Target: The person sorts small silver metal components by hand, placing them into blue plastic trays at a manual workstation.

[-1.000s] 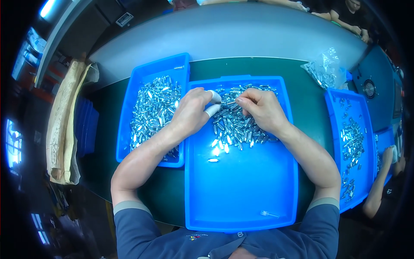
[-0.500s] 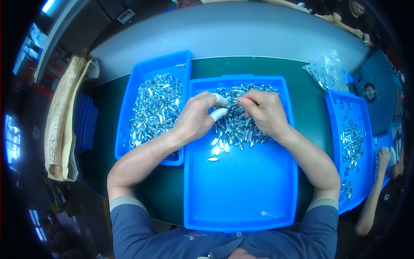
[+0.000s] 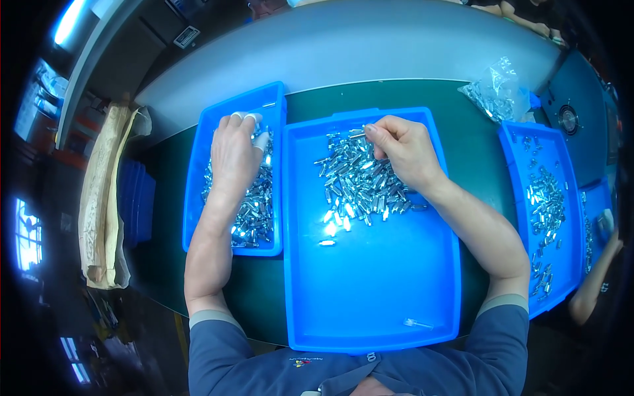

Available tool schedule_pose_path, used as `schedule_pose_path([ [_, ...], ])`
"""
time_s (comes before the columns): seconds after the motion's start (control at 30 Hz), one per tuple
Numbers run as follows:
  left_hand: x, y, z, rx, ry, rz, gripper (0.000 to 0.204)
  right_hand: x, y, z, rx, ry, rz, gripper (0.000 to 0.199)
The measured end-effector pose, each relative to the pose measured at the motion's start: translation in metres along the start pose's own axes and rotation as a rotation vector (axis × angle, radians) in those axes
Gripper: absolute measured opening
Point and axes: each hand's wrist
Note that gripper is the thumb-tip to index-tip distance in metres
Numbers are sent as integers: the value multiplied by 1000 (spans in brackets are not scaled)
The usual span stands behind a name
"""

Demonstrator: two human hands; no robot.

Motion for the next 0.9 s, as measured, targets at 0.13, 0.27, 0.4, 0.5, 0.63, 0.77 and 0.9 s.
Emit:
schedule_pose_path([
  [0.13, -28, 14, 13, 113, 168, 372, 28, 3, 4, 3, 60, -60, 31, 29],
  [0.27, -44, 33, 23, 333, 229, 330, 25, 7, 6, 9, 100, -62, 91, 28],
  [0.4, -49, 33, 22, 387, 121, 330, 21, 7, 6, 9, 115, -134, 122, 28],
  [0.5, -49, 30, 20, 390, 151, 295, 18, 9, 5, 9, 135, -123, 117, 29],
  [0.63, -45, 31, 19, 408, 178, 294, 17, 9, 7, 8, 128, -135, 108, 29],
  [0.77, -52, 17, 10, 521, -22, 365, 16, 9, 4, 9, 144, -130, 118, 27],
  [0.9, -44, 16, 11, 424, -215, 600, 21, 10, 5, 10, 204, -105, 101, 23],
])
Point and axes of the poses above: each hand's wrist, its own z-axis away from the middle knuckle, its own y-axis out of the palm, x = y × z, and after that the axes turned 13 degrees about -x, right-handed
